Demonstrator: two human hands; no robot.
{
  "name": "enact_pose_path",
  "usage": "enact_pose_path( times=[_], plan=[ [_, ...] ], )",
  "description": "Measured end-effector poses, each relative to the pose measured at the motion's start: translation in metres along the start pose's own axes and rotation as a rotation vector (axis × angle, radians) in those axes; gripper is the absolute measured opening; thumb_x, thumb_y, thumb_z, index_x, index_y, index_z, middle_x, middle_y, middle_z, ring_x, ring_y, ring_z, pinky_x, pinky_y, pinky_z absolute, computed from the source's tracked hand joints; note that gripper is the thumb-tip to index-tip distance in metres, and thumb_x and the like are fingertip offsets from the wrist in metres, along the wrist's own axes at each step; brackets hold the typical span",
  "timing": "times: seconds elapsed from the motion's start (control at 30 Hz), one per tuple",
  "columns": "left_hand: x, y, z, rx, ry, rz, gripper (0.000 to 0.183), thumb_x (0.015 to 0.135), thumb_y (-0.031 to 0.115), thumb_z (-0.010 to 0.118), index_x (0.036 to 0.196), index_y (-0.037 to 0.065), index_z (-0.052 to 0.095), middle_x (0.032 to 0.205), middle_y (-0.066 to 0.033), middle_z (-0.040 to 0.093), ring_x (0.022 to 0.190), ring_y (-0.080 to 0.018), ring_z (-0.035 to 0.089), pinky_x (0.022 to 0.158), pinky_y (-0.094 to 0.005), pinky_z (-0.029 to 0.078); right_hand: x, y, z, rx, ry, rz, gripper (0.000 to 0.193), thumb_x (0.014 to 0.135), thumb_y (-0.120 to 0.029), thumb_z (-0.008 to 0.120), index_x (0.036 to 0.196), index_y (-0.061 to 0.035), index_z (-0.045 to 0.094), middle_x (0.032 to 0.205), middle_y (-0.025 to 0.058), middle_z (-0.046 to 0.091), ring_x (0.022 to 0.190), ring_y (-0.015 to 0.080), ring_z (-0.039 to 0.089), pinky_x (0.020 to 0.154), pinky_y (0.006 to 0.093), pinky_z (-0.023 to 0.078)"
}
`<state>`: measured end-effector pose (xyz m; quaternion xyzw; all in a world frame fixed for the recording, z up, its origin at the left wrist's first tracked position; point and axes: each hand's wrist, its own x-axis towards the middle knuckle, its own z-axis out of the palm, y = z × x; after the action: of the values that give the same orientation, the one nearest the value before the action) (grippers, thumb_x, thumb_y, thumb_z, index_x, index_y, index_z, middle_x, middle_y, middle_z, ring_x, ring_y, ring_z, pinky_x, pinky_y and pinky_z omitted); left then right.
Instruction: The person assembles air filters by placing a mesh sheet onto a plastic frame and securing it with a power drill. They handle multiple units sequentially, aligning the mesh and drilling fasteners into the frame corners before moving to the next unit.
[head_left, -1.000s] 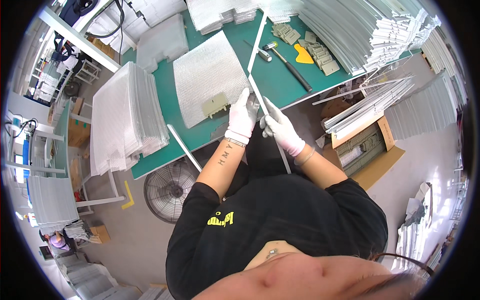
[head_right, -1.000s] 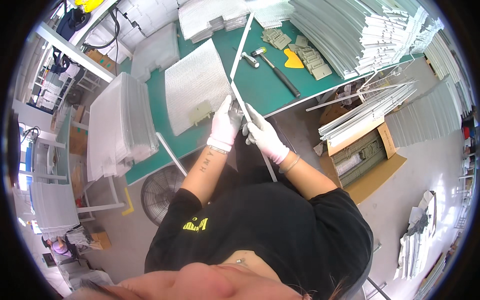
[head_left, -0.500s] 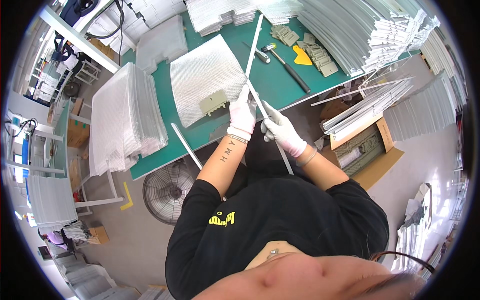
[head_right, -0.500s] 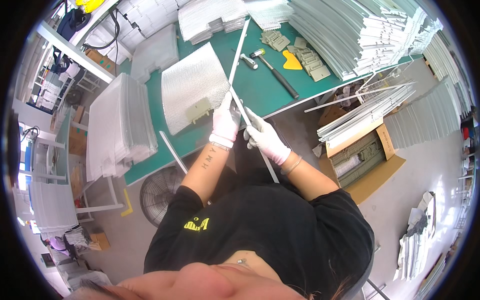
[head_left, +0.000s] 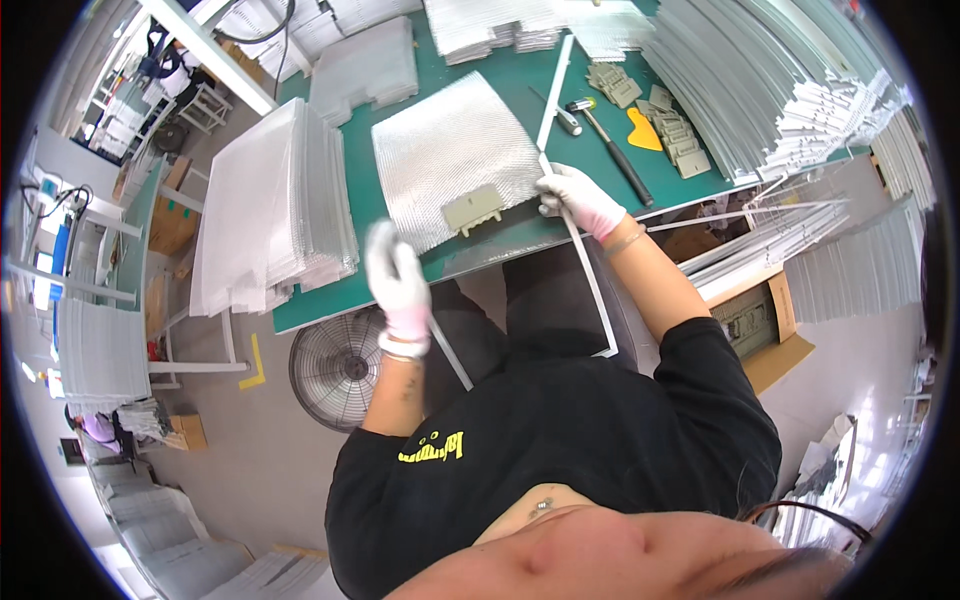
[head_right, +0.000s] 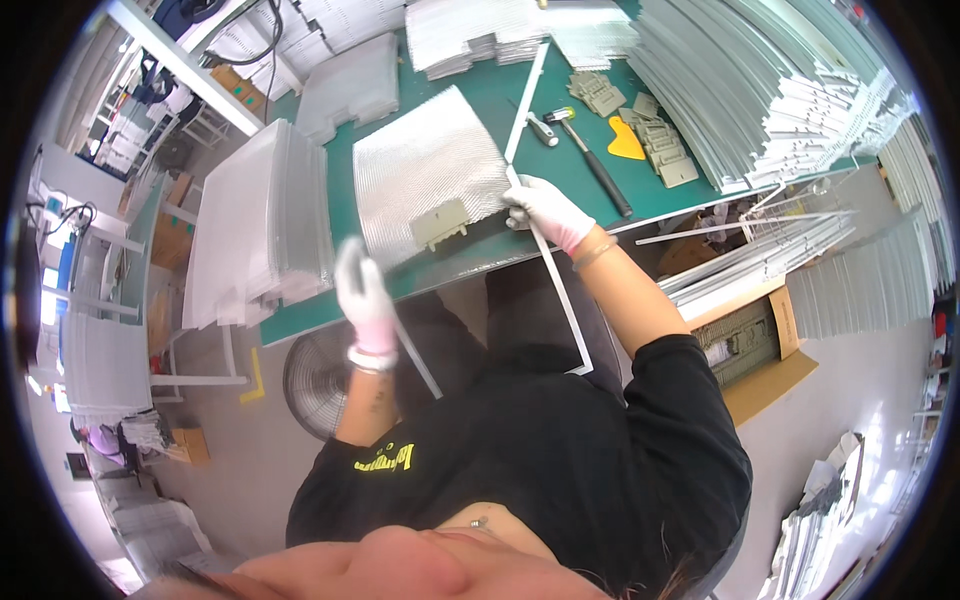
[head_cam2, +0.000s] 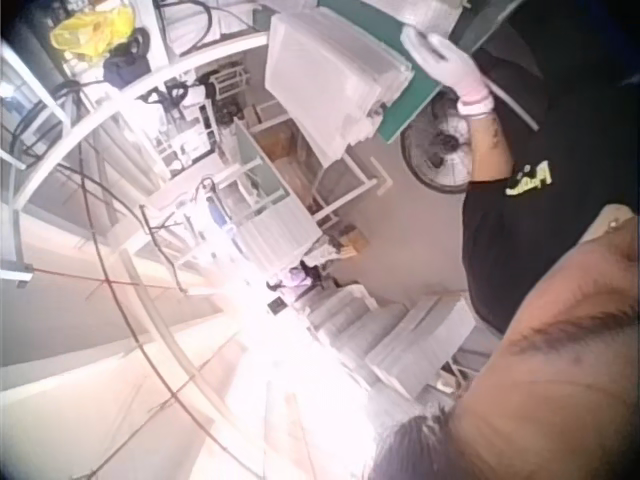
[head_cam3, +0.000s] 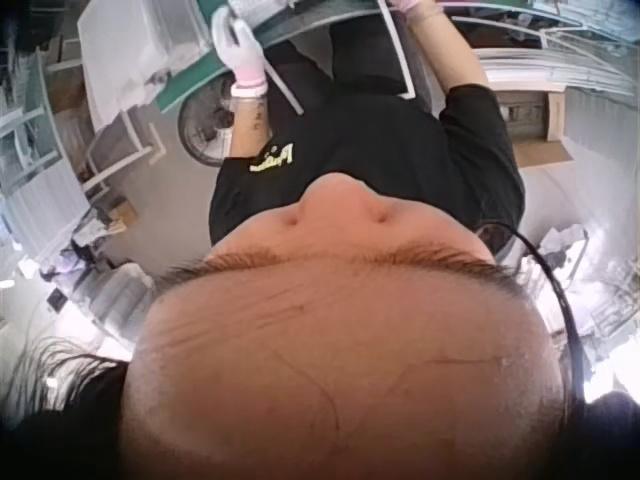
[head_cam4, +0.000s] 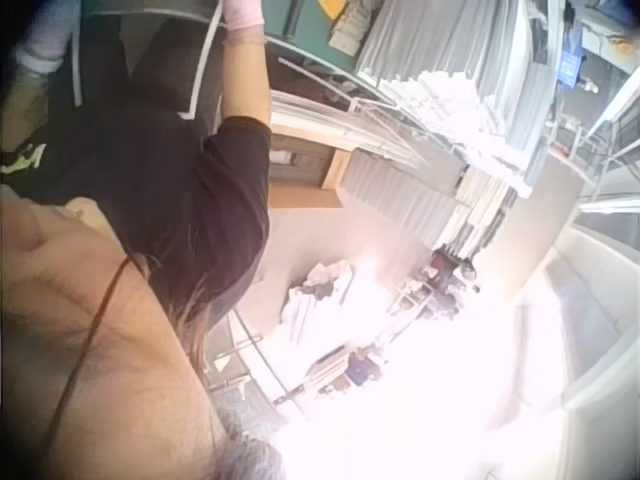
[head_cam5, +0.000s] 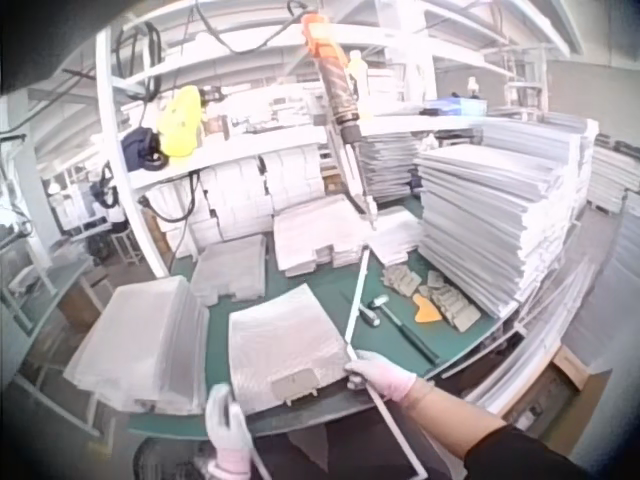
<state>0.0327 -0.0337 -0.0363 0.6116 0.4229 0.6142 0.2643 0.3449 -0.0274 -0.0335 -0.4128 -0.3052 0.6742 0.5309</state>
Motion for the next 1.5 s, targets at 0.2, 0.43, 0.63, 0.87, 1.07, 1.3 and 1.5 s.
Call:
enact_pose_path(
  times=[0.2, 0.43, 0.63, 0.87, 1.07, 1.3, 1.5],
  plan=[
    [0.045, -0.006, -0.035, -0.958, -0.498, -0.552, 0.061, 0.100, 0.016, 0.060, 0.153, -0.001, 0.035, 0.150, -0.0133, 0.048, 0.136, -0.0230, 0.048, 0.114, -0.0360, 0.036, -0.010, 0.002, 0.018, -0.005, 0.008, -0.015, 0.024, 0.095, -0.005, 0.053, 0.119, -0.0048, 0.052, 0.081, -0.0009, 0.051, 0.062, 0.0084, 0.050, 0.072, 0.0319, 0.053],
    [0.041, 0.026, -0.046, -0.507, -0.396, -0.540, 0.059, 0.092, 0.003, 0.070, 0.143, -0.001, 0.042, 0.126, -0.0071, 0.059, 0.111, -0.0133, 0.060, 0.097, -0.0290, 0.052, -0.051, -0.011, 0.024, -0.129, -0.012, -0.201, 0.035, 0.095, -0.007, 0.052, 0.129, 0.0005, 0.049, 0.088, 0.0031, 0.058, 0.072, 0.0117, 0.056, 0.078, 0.0328, 0.055],
    [0.021, 0.079, -0.030, -0.393, -0.165, -0.245, 0.047, 0.099, 0.005, 0.059, 0.142, -0.004, 0.042, 0.129, -0.0106, 0.055, 0.115, -0.0133, 0.054, 0.098, -0.0264, 0.047, -0.072, -0.015, 0.041, -0.188, 0.013, -0.311, 0.047, 0.094, -0.011, 0.053, 0.139, 0.0023, 0.045, 0.101, 0.0073, 0.064, 0.087, 0.0150, 0.062, 0.082, 0.0285, 0.049],
    [-0.009, 0.094, -0.095, -0.466, -0.106, -0.306, 0.050, 0.104, 0.008, 0.054, 0.147, -0.010, 0.035, 0.123, -0.0117, 0.058, 0.097, -0.0127, 0.054, 0.088, -0.0252, 0.045, -0.110, -0.028, 0.084, -0.184, -0.170, -0.445, 0.066, 0.095, -0.009, 0.058, 0.152, 0.0043, 0.029, 0.149, 0.0118, 0.047, 0.137, 0.0187, 0.044, 0.116, 0.0360, 0.032],
    [0.021, 0.145, -0.079, -0.524, 0.246, -0.076, 0.056, 0.103, 0.018, 0.053, 0.146, -0.011, 0.034, 0.096, -0.0051, 0.055, 0.085, -0.0102, 0.049, 0.083, -0.0267, 0.044, -0.102, -0.072, 0.116, -0.360, -0.265, -0.684, 0.052, 0.088, -0.002, 0.056, 0.139, 0.0046, 0.047, 0.109, 0.0039, 0.063, 0.094, 0.0089, 0.058, 0.084, 0.0261, 0.047],
    [0.120, 0.071, -0.079, -0.094, 0.029, 0.366, 0.056, 0.101, 0.005, 0.046, 0.152, -0.009, 0.028, 0.106, -0.0067, 0.054, 0.089, -0.0109, 0.050, 0.079, -0.0300, 0.046, -0.051, -0.148, 0.138, -0.403, 0.085, -0.920, 0.016, 0.094, -0.016, 0.068, 0.095, -0.0010, 0.064, 0.075, -0.0073, 0.051, 0.070, 0.0030, 0.042, 0.060, 0.0235, 0.038],
    [0.154, 0.099, -0.023, -0.512, -0.056, 0.081, 0.023, 0.098, -0.003, 0.052, 0.119, 0.004, 0.055, 0.093, 0.0002, 0.055, 0.077, -0.0049, 0.048, 0.064, -0.0210, 0.041, -0.040, -0.143, 0.116, -0.408, 0.220, -0.991, 0.019, 0.092, -0.013, 0.072, 0.106, -0.0009, 0.067, 0.076, -0.0085, 0.053, 0.068, 0.0024, 0.043, 0.061, 0.0216, 0.040]
  ],
)
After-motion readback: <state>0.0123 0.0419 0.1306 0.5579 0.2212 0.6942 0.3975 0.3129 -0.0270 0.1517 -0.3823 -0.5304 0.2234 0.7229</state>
